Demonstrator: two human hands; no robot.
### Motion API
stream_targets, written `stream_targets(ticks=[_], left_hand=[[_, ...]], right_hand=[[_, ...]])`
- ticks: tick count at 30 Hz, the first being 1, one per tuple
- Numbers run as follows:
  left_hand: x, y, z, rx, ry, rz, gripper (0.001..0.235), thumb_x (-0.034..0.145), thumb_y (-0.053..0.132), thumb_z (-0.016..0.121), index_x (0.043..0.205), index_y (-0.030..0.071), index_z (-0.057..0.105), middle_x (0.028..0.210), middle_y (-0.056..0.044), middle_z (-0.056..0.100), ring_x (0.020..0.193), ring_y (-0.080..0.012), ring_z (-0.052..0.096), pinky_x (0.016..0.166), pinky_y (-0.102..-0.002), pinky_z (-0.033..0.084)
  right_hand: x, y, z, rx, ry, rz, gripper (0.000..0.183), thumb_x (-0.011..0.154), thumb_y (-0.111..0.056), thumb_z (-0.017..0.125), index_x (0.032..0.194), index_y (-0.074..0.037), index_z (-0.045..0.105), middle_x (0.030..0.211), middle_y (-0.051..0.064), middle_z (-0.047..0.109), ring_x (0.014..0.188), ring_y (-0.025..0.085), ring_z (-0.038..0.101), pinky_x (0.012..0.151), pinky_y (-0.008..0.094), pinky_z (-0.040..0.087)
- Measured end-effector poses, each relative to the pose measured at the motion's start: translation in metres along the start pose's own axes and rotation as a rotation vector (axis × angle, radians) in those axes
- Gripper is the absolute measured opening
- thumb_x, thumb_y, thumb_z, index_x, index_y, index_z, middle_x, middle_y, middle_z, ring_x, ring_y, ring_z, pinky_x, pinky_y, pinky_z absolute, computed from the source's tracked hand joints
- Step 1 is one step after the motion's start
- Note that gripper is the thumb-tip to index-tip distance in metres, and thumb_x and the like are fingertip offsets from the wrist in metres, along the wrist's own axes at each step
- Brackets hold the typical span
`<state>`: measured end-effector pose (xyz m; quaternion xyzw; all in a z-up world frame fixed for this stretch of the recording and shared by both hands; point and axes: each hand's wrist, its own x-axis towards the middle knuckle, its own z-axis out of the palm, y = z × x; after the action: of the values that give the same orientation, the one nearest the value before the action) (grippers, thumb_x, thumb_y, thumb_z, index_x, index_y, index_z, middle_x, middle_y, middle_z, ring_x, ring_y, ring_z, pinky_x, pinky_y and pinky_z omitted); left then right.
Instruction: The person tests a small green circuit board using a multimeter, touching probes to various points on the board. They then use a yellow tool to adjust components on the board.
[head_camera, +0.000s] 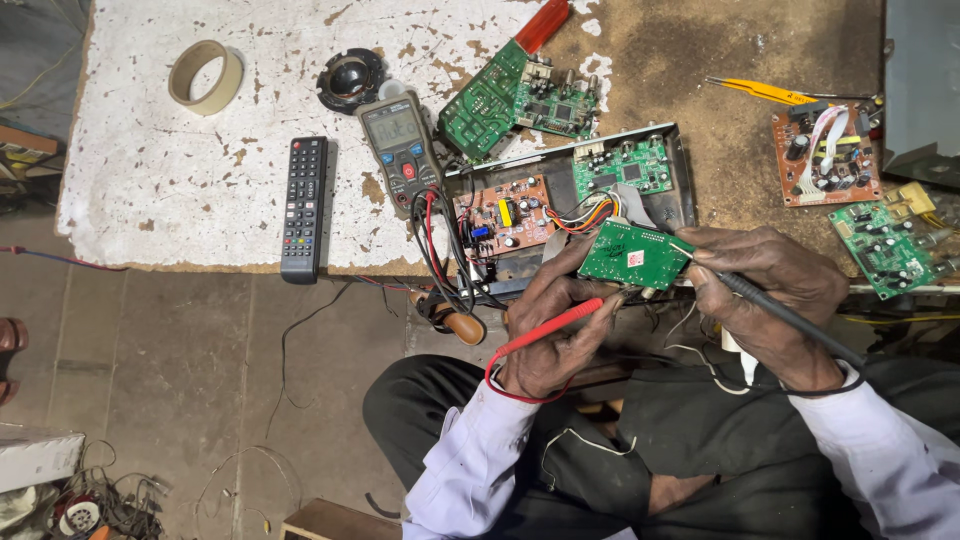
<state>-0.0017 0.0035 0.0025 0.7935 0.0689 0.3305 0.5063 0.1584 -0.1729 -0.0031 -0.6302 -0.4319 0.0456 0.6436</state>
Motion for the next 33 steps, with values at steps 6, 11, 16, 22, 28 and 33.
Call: stream_targets(ticks=[6, 11, 16, 22, 28, 33], left_hand=[[-0.001, -0.003, 0.001, 0.051, 0.044, 0.111, 0.012, 0.093, 0.006, 0.079, 0.102, 0.001, 0.073, 0.144, -0.023, 0.062, 0.135, -0.0334, 0.066, 0.113, -0.041, 0.056], [-0.002, -0.001, -0.001, -0.029, 0.051, 0.137, 0.017, 0.094, 0.005, 0.079, 0.108, -0.002, 0.072, 0.143, -0.022, 0.063, 0.130, -0.0312, 0.068, 0.098, -0.033, 0.059], [-0.003, -0.004, -0.001, -0.068, 0.081, 0.199, 0.014, 0.097, 0.006, 0.078, 0.099, -0.001, 0.066, 0.145, -0.020, 0.059, 0.127, -0.0268, 0.067, 0.097, -0.033, 0.060], [-0.007, -0.008, 0.001, -0.126, 0.057, 0.147, 0.021, 0.098, 0.005, 0.077, 0.090, -0.003, 0.059, 0.148, -0.022, 0.058, 0.106, -0.0198, 0.073, 0.082, -0.028, 0.062], [-0.007, -0.012, 0.003, -0.186, 0.044, 0.141, 0.022, 0.100, 0.004, 0.074, 0.092, -0.004, 0.056, 0.148, -0.023, 0.055, 0.101, -0.0196, 0.075, 0.081, -0.026, 0.065], [-0.002, 0.001, -0.003, -0.180, 0.043, 0.132, 0.017, 0.099, 0.003, 0.075, 0.094, -0.002, 0.060, 0.149, -0.022, 0.056, 0.109, -0.0205, 0.073, 0.087, -0.027, 0.063]], right_hand=[[-0.005, 0.004, -0.004, -0.072, 0.002, -0.008, 0.017, 0.099, -0.010, 0.076, 0.108, 0.002, 0.068, 0.104, 0.016, 0.073, 0.106, 0.028, 0.075, 0.097, 0.036, 0.062], [-0.009, 0.002, 0.000, -0.032, -0.007, 0.060, 0.019, 0.101, -0.011, 0.073, 0.114, 0.001, 0.064, 0.117, 0.021, 0.071, 0.107, 0.027, 0.073, 0.096, 0.034, 0.060], [-0.011, 0.003, 0.003, 0.012, -0.038, 0.045, 0.017, 0.110, -0.011, 0.070, 0.114, 0.000, 0.056, 0.125, 0.022, 0.067, 0.121, 0.025, 0.070, 0.111, 0.034, 0.058], [-0.014, 0.014, -0.012, -0.165, -0.136, 0.107, 0.018, 0.107, -0.011, 0.067, 0.113, 0.005, 0.062, 0.122, 0.028, 0.065, 0.125, 0.033, 0.066, 0.112, 0.041, 0.055], [-0.013, 0.010, -0.013, -0.235, -0.142, 0.116, 0.025, 0.113, -0.019, 0.067, 0.115, 0.005, 0.064, 0.125, 0.027, 0.066, 0.124, 0.029, 0.068, 0.109, 0.038, 0.057], [0.003, -0.017, 0.002, -0.179, -0.130, 0.185, 0.028, 0.106, -0.019, 0.066, 0.118, 0.006, 0.064, 0.124, 0.027, 0.067, 0.112, 0.028, 0.070, 0.102, 0.037, 0.057]])
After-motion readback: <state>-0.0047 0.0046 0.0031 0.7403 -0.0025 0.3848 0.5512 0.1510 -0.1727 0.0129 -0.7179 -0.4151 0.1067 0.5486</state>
